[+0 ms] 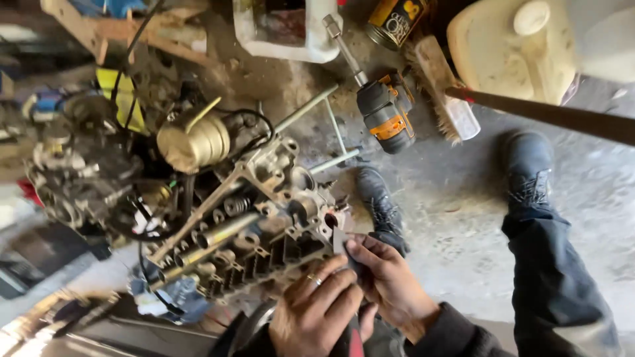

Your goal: The person scrapes the surface of a car engine cylinder head using a metal scraper. The person moves the scraper across the metal surface to remove residue and then wipes the area with a cloth.

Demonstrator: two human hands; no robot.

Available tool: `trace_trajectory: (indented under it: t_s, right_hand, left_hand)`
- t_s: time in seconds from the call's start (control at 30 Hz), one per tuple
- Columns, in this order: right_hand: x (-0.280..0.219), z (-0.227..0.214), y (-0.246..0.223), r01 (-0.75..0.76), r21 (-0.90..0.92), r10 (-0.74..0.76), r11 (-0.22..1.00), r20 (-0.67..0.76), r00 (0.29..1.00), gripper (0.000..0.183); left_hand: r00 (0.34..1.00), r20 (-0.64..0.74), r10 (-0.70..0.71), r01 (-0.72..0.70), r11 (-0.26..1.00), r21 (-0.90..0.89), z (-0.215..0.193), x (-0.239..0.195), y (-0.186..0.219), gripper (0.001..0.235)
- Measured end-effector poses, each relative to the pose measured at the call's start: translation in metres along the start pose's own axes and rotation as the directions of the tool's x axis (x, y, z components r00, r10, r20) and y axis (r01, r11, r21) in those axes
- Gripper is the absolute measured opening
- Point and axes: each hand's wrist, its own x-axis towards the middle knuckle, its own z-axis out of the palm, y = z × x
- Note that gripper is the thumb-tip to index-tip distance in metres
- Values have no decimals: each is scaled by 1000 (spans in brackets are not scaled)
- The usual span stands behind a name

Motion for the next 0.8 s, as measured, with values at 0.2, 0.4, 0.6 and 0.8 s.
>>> trace_trajectory:
  t_s: [0.2,0.4,0.6,0.8]
  right_hand:
    - [6,10,-2,26,96,-32,995,61,998,28]
    - [55,-29,29,175,292,-182,940,-6,983,34]
    - [52,-20,25,238,137,-225,961,-103,969,40]
    - [51,-7,11,168,267,-200,949,98,975,44]
  left_hand:
    - [1000,18,16,-15,997,-70,3,20,-8,20]
    - [989,118,87,-78,994,-83,16,3,-14,23]
    - [985,118,129,-121,990,-72,21,18,-21,22]
    - [997,75,36,-32,998,-53,29,20,-24,22]
